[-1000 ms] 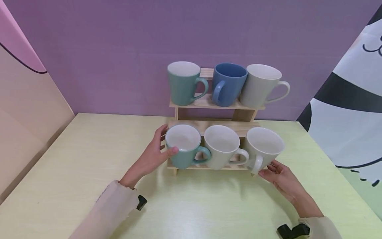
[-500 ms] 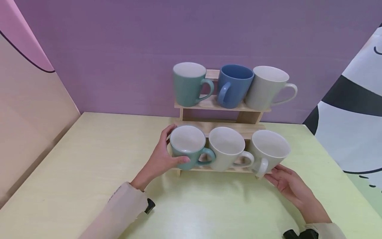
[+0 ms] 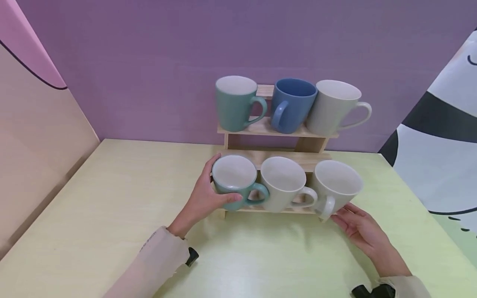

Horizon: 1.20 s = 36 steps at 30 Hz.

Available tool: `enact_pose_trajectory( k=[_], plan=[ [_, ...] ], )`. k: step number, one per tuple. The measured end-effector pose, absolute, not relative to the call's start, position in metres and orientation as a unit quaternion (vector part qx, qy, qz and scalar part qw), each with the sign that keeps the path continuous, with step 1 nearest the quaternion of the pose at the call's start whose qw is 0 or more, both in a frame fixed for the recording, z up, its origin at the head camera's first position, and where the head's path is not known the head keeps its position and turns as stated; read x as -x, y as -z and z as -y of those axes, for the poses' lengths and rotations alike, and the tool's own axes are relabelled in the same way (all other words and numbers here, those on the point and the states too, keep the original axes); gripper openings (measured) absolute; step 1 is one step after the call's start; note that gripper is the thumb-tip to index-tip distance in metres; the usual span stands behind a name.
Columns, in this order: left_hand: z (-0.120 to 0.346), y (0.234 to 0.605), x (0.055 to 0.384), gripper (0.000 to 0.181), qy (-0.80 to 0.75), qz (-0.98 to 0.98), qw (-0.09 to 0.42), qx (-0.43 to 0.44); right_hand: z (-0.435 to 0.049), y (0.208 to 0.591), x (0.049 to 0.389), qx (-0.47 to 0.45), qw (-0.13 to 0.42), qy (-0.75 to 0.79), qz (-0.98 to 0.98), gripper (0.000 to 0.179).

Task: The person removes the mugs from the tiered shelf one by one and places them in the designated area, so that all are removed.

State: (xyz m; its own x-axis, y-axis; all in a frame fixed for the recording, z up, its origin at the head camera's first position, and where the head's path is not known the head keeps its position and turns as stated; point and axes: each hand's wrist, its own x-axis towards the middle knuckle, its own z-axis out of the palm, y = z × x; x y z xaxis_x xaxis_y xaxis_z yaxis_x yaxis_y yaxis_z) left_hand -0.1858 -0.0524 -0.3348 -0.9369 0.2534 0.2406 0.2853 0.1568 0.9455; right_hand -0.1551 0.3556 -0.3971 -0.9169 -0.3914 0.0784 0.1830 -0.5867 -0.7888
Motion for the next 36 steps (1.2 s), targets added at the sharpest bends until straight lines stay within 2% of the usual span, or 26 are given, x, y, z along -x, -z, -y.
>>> enact_pose_trajectory(
  k=[18,36],
  plan=[
    [0.049,0.333,0.188,0.097,0.628,0.757,0.021,0.179,-0.355,0.397,0.154,0.112,0.159,0.888,-0.418,0.045],
    [0.048,0.326,0.184,0.094,0.620,0.770,0.034,0.150,-0.344,0.396,0.150,0.084,0.103,0.888,-0.440,0.040]
  ],
)
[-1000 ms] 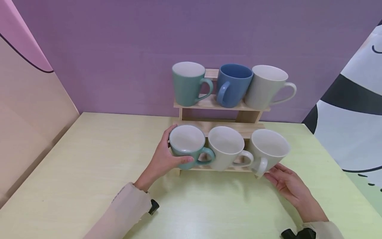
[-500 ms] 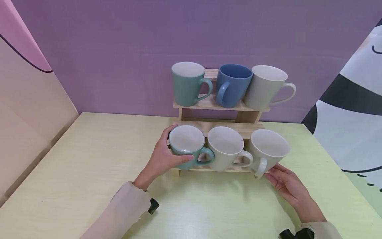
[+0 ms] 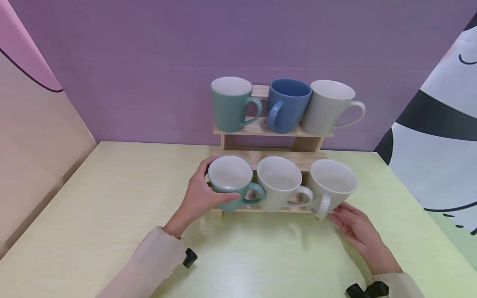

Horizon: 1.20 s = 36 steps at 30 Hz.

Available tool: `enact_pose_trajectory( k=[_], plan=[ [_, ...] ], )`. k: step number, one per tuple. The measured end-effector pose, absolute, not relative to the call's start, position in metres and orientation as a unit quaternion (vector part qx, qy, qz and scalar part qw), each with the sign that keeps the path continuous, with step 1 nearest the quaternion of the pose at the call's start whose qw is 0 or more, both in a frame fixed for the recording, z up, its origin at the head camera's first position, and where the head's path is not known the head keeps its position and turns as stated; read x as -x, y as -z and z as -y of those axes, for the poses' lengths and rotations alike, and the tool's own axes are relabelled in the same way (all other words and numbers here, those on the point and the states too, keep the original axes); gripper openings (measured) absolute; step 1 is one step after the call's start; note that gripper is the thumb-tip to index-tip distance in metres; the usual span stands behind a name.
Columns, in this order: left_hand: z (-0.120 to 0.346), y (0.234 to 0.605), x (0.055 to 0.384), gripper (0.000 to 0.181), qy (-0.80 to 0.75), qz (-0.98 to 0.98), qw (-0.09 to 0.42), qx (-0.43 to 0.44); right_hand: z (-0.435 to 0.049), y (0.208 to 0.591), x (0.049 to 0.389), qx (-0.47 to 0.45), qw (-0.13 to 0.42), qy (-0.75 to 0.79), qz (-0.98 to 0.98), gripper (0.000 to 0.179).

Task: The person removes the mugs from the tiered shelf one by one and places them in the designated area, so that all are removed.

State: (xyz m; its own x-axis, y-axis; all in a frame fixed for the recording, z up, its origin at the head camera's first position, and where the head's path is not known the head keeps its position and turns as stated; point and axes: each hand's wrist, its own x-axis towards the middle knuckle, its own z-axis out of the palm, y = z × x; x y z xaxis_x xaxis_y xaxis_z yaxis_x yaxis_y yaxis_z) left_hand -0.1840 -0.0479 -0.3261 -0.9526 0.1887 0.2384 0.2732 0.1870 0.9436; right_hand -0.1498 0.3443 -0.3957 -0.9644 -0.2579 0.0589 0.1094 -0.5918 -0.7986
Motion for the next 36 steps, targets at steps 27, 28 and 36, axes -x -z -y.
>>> enact_pose_trajectory(
  k=[27,28,36],
  plan=[
    [0.072,0.325,0.178,0.091,0.598,0.790,0.048,0.123,-0.349,0.401,0.154,0.117,0.116,0.898,-0.408,0.042],
    [0.073,0.325,0.177,0.091,0.597,0.791,0.049,0.122,-0.349,0.401,0.154,0.118,0.117,0.899,-0.404,0.043],
    [0.086,0.326,0.174,0.091,0.591,0.797,0.062,0.109,-0.348,0.405,0.154,0.126,0.126,0.904,-0.388,0.044]
  ],
)
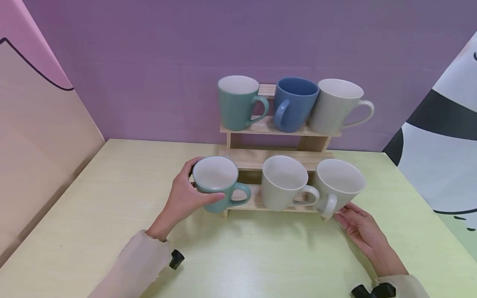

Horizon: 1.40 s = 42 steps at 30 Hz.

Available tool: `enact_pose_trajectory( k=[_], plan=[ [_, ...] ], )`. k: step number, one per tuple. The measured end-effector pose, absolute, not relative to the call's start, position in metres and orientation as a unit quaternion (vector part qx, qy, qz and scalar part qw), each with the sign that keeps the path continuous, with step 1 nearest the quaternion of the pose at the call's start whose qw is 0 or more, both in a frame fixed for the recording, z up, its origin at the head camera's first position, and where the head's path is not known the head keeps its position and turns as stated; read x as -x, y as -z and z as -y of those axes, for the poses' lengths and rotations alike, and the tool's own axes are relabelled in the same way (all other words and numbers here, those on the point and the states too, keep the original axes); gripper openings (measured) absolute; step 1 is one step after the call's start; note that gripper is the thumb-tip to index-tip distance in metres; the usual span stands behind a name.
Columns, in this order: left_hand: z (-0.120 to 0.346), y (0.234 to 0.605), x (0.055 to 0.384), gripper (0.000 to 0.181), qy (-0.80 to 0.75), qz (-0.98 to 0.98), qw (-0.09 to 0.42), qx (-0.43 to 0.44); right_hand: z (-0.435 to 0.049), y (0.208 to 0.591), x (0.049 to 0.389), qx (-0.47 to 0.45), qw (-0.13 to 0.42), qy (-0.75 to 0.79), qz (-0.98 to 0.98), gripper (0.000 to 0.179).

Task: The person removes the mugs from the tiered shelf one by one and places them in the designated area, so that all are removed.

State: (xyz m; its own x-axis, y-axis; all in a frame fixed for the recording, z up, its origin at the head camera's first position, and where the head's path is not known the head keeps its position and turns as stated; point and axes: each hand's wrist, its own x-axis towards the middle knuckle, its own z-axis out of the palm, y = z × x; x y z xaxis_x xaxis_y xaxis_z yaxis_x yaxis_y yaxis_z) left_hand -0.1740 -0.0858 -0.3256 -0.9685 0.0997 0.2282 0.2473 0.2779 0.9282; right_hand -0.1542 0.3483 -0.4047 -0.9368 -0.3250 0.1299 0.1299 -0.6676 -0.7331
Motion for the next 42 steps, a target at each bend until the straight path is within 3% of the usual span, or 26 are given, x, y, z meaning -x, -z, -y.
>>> enact_pose_trajectory(
  k=[42],
  plan=[
    [0.129,0.330,0.195,0.091,0.587,0.801,0.117,0.017,-0.347,0.405,0.152,0.136,0.124,0.909,-0.373,0.042]
  ],
)
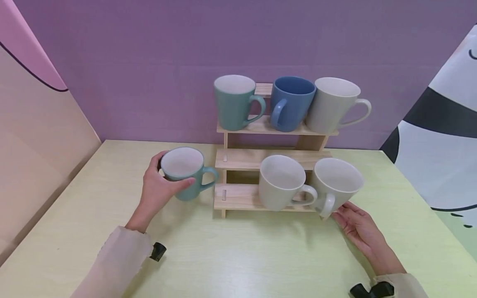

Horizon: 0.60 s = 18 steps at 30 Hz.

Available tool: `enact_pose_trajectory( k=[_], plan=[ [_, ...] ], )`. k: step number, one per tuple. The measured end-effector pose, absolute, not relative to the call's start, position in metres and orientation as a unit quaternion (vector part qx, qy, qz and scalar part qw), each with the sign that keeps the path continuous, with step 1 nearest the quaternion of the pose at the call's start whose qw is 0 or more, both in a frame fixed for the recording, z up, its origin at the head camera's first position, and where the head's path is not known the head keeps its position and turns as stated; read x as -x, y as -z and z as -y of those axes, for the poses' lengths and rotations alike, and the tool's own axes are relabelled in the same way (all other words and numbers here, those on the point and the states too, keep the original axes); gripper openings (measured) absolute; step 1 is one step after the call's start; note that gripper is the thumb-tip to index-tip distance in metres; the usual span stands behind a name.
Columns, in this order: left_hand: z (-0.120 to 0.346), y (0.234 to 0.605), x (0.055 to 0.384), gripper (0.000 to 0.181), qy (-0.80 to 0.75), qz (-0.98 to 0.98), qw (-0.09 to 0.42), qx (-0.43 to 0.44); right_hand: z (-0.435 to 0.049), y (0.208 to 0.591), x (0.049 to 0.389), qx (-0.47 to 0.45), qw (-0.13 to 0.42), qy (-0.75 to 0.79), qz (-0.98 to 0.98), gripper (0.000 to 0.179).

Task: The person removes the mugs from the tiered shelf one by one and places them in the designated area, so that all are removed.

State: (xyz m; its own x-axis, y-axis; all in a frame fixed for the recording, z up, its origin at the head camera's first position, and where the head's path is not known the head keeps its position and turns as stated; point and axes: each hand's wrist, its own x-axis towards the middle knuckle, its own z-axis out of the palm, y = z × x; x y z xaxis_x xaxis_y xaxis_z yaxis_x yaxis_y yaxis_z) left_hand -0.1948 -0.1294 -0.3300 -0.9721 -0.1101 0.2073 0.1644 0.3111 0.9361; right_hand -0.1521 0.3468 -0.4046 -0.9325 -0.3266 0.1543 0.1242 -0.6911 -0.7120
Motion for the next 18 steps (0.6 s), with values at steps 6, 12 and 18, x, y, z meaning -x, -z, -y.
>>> enact_pose_trajectory(
  k=[6,12,18],
  plan=[
    [0.133,0.333,0.202,0.089,0.590,0.798,0.125,0.004,-0.347,0.405,0.153,0.131,0.122,0.907,-0.381,0.042],
    [0.135,0.335,0.208,0.088,0.587,0.799,0.133,-0.011,-0.346,0.405,0.154,0.130,0.120,0.906,-0.384,0.043],
    [0.135,0.337,0.215,0.089,0.586,0.798,0.136,-0.024,-0.347,0.406,0.153,0.136,0.121,0.908,-0.376,0.044]
  ],
)
